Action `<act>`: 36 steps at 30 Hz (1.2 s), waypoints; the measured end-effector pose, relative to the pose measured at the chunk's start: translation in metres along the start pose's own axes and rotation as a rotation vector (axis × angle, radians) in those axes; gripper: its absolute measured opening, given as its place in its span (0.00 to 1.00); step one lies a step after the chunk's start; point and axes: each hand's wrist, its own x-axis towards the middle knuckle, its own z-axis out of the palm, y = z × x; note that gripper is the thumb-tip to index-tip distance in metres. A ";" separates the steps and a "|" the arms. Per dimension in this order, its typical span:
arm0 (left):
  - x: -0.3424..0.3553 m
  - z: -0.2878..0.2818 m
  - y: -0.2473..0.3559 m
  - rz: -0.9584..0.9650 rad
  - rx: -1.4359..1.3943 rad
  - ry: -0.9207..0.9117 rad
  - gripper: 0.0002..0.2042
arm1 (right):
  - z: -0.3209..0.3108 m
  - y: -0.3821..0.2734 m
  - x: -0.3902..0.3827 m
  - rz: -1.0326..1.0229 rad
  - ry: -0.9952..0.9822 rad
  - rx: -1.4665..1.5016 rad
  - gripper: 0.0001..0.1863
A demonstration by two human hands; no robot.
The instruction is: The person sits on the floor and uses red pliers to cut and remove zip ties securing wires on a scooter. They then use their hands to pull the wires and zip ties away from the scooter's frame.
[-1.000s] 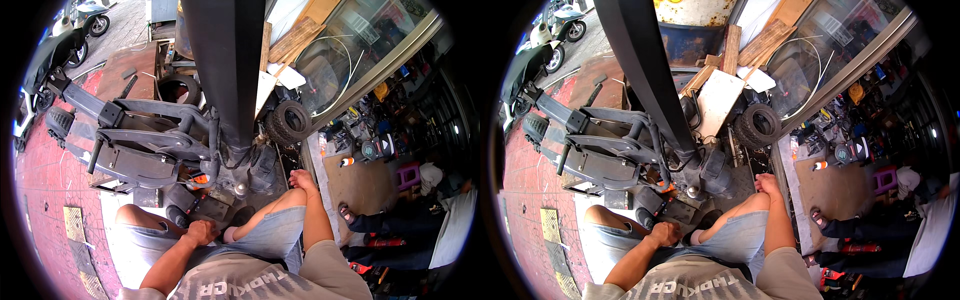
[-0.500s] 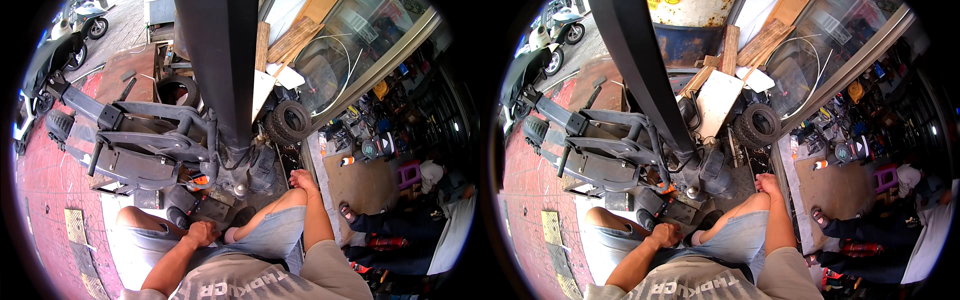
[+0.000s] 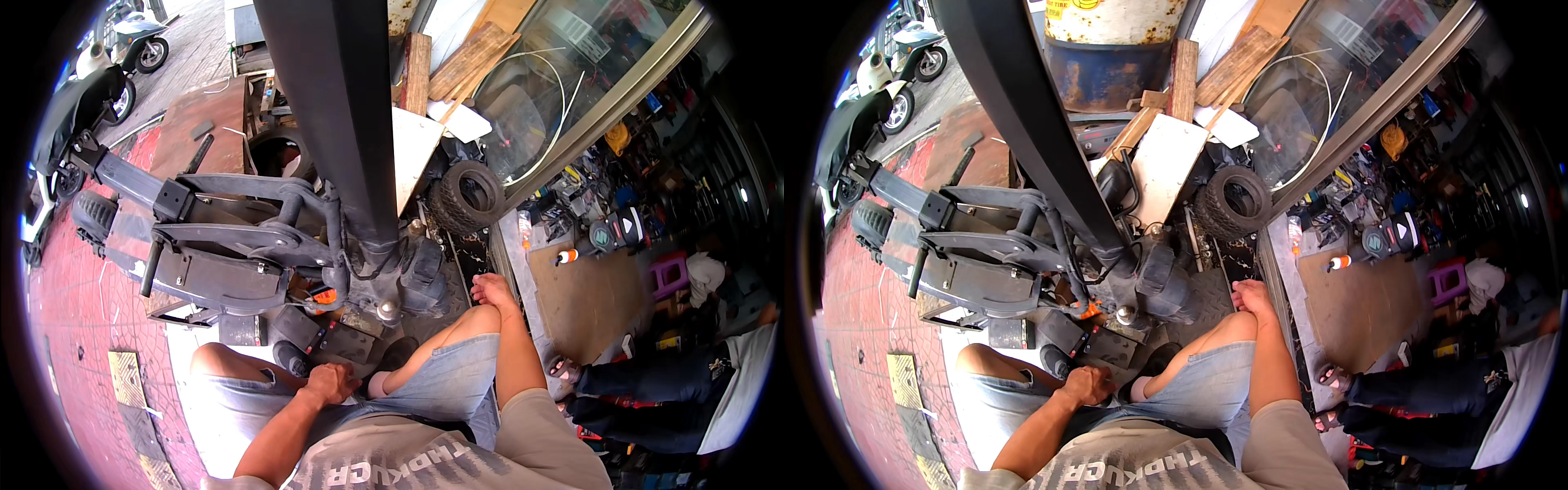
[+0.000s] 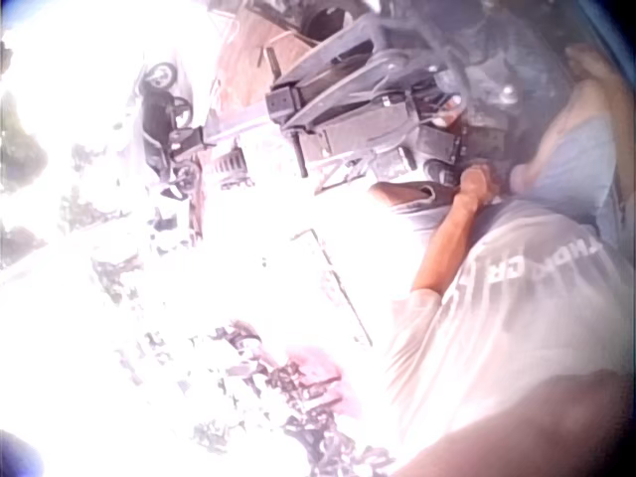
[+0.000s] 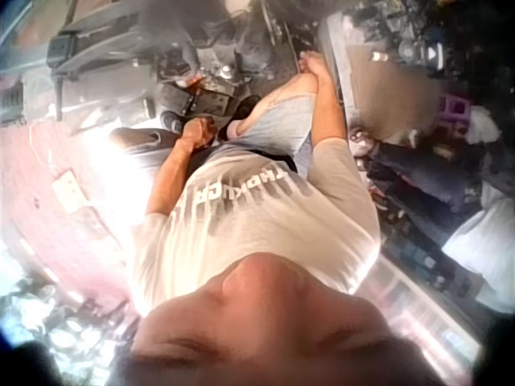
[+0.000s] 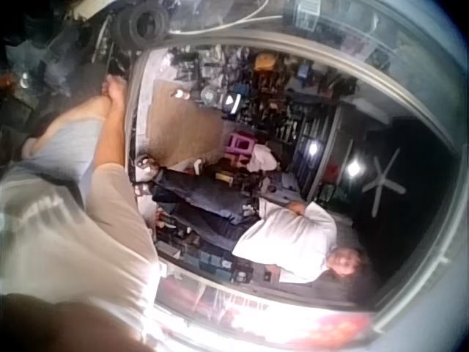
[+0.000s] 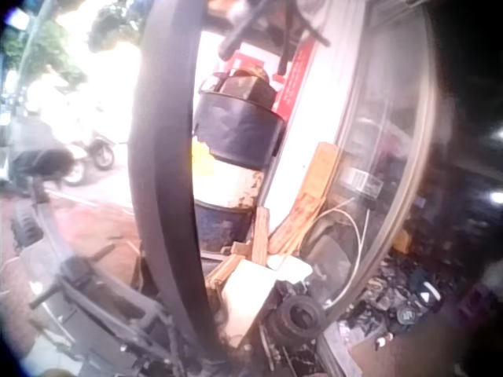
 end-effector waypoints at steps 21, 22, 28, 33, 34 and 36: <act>0.004 0.009 -0.009 0.031 0.034 -0.006 0.25 | 0.002 -0.009 -0.012 0.007 0.015 0.017 0.15; 0.003 0.008 -0.009 0.027 0.015 0.001 0.25 | 0.002 -0.009 -0.012 0.018 0.032 -0.002 0.15; 0.004 0.020 -0.015 0.071 0.045 0.020 0.24 | 0.004 -0.007 -0.008 0.001 0.037 -0.012 0.14; 0.006 0.029 -0.018 0.084 0.091 -0.090 0.28 | 0.004 0.001 -0.006 -0.032 0.026 0.047 0.15; 0.007 0.027 -0.019 0.102 0.061 -0.116 0.28 | 0.005 0.003 -0.004 0.006 0.063 0.043 0.15; 0.009 0.023 -0.017 0.088 0.070 -0.096 0.28 | 0.004 0.005 -0.001 -0.011 0.055 0.028 0.15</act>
